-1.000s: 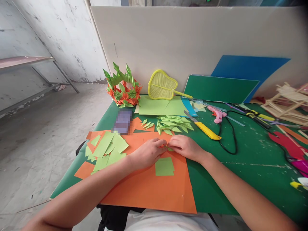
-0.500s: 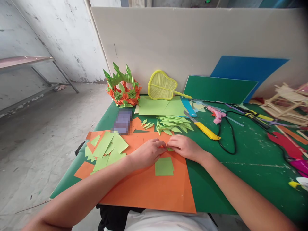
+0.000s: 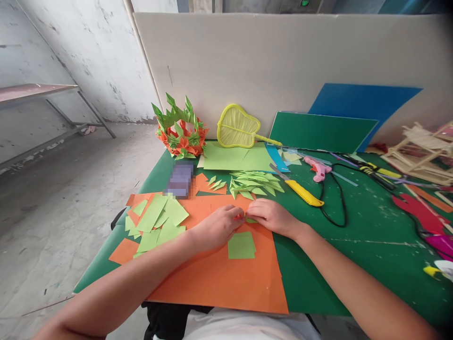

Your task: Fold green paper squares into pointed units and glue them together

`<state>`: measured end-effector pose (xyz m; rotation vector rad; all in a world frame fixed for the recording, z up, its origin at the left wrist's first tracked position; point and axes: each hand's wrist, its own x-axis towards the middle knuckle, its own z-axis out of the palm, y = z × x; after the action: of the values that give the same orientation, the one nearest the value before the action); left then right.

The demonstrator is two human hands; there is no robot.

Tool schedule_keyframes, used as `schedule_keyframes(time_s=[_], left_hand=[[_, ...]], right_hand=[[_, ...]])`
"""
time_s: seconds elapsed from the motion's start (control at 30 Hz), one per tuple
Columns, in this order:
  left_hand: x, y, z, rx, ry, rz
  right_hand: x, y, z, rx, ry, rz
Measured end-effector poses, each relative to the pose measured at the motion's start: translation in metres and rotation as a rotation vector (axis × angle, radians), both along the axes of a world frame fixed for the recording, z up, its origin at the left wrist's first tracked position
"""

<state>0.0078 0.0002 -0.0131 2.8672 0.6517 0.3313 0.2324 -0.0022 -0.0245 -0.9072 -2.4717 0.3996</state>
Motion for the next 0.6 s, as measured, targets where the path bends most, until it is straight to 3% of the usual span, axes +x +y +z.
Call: schedule_keyframes(time_s=[0.6], left_hand=[[0.0, -0.004, 0.0, 0.048, 0.062, 0.001]], right_hand=[[0.011, -0.003, 0.004, 0.0, -0.066, -0.011]])
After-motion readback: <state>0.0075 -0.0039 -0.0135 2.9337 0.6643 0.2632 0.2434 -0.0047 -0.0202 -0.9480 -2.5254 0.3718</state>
